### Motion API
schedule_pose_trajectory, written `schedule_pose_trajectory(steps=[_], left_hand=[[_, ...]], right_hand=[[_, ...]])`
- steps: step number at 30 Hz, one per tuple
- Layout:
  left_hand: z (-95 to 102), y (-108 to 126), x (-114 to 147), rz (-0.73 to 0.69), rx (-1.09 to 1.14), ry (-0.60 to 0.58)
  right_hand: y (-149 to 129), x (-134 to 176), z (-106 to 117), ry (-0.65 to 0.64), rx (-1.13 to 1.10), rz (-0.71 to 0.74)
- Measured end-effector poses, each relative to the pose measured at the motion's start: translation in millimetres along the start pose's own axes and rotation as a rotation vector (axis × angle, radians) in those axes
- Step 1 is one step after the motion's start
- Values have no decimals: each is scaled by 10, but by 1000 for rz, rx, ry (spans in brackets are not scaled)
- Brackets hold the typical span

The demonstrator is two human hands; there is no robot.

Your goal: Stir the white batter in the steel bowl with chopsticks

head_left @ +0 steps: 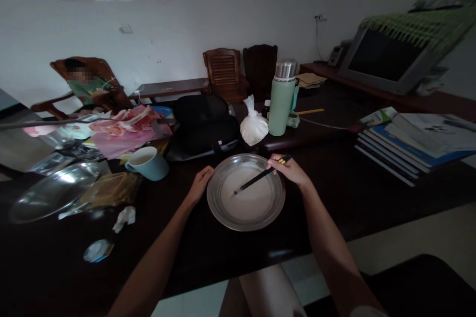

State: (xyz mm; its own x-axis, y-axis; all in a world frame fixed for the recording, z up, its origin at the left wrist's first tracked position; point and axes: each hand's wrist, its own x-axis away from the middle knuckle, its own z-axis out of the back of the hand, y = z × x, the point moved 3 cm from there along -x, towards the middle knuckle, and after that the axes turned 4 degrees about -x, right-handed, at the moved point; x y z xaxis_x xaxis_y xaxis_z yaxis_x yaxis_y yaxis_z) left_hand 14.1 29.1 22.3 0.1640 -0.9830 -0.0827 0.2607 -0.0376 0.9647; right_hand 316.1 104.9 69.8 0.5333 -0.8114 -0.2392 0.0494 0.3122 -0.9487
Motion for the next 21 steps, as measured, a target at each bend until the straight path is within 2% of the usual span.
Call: schedule_pose_trajectory(steps=[4, 8, 10, 15, 17, 21], left_hand=[[2, -1, 2, 1, 8, 0], [5, 6, 4, 7, -4, 6], [2, 9, 6, 13, -6, 7], [-12, 20, 13, 22, 10, 0], [-12, 29, 17, 22, 6, 0], [-8, 33, 18, 18, 0, 2]], right_hand=[[0, 11, 114, 164, 12, -5], [-20, 13, 24, 1, -8, -26], [-30, 2, -15, -34, -2, -9], [-17, 7, 121, 190, 15, 1], [-16, 17, 113, 150, 6, -16], [-24, 10, -2, -28, 0, -22]])
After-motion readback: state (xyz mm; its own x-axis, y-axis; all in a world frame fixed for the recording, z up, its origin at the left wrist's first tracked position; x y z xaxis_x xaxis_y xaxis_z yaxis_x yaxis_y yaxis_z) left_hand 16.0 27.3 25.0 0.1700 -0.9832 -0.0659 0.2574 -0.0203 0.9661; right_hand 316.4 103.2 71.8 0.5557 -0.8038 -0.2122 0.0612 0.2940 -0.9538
